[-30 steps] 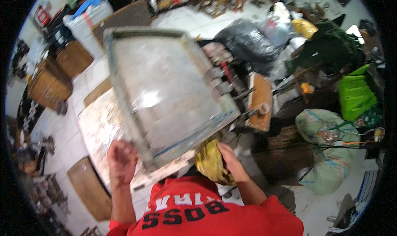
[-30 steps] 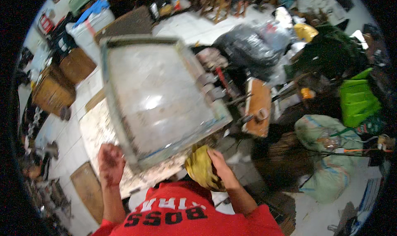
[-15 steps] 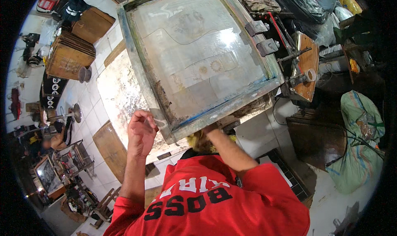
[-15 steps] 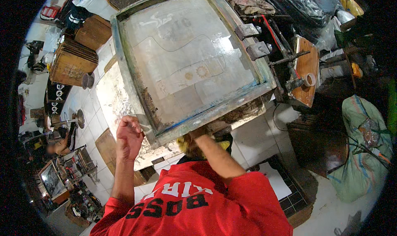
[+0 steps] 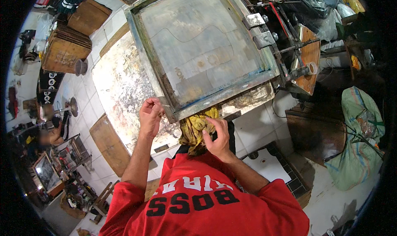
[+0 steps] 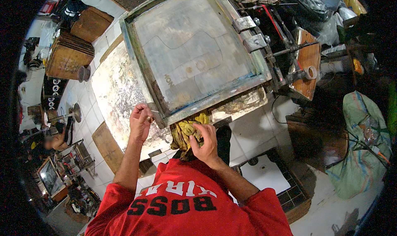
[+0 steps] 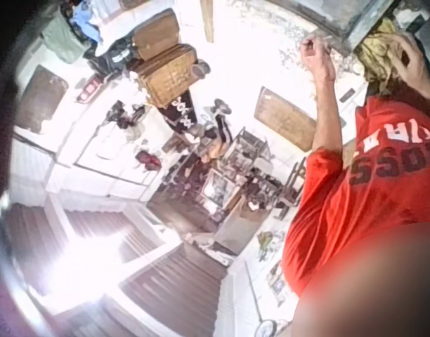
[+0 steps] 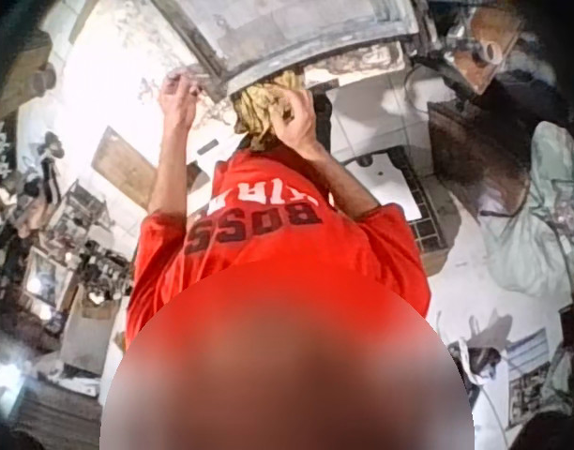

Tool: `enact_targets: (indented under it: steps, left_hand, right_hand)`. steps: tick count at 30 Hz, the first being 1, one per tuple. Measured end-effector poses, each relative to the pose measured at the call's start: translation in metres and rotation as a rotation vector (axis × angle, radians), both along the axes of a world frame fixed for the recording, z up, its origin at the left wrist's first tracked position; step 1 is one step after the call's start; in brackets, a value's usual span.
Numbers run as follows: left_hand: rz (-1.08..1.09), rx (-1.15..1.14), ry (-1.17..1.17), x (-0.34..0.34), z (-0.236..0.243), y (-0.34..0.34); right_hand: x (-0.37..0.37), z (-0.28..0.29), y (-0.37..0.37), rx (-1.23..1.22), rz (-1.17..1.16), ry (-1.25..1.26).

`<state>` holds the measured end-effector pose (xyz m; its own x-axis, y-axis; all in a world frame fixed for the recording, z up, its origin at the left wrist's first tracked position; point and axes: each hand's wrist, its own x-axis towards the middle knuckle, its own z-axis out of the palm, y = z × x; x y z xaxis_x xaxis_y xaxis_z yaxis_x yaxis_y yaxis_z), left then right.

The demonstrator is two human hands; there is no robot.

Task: The person applies tape to the edges of a screen printing frame, then moves stacks of wooden boards and places a frame over a paper template on a workbench. The person repeatedly lifts and lowers the frame to check alignment with the template.

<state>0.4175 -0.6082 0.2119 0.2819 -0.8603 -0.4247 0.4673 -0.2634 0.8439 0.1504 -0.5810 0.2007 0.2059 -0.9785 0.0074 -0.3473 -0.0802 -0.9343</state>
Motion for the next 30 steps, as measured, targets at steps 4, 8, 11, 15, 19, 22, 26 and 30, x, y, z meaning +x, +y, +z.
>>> enact_targets:
  steps: [4, 8, 11, 15, 19, 22, 26, 30]
  left_hand:
    - [-0.093, -0.025, -0.843, -0.033, 0.04, -0.006]
    - [-0.191, -0.175, -1.339, -0.066, 0.072, -0.027]
    - [-0.216, -0.217, -1.45, -0.082, 0.074, -0.047]
    - [-0.186, -0.201, -1.327, -0.094, 0.062, -0.065]
    - [-0.19, -0.169, -1.133, -0.087, 0.045, -0.085]
    - [-0.1, -0.096, -0.808, -0.077, 0.027, -0.113]
    - [-0.175, -0.197, -0.875, -0.061, -0.001, -0.168]
    - [-0.476, -0.026, -0.723, -0.036, -0.017, -0.207]
  right_hand:
    - [0.008, 0.037, -0.029, 0.134, 0.017, -0.27]
    - [0.006, 0.048, -0.069, 0.125, 0.153, -0.32]
    - [-0.001, 0.037, -0.092, 0.348, 0.137, -0.446]
    - [-0.018, 0.017, -0.116, 0.449, 0.113, -0.452]
    - [-0.026, 0.005, -0.14, 0.357, 0.118, -0.323]
    - [-0.019, -0.002, -0.165, 0.179, 0.076, -0.148]
    - [0.001, -0.013, -0.194, 0.143, -0.037, -0.104]
    - [0.009, -0.02, -0.206, 0.228, -0.079, -0.066]
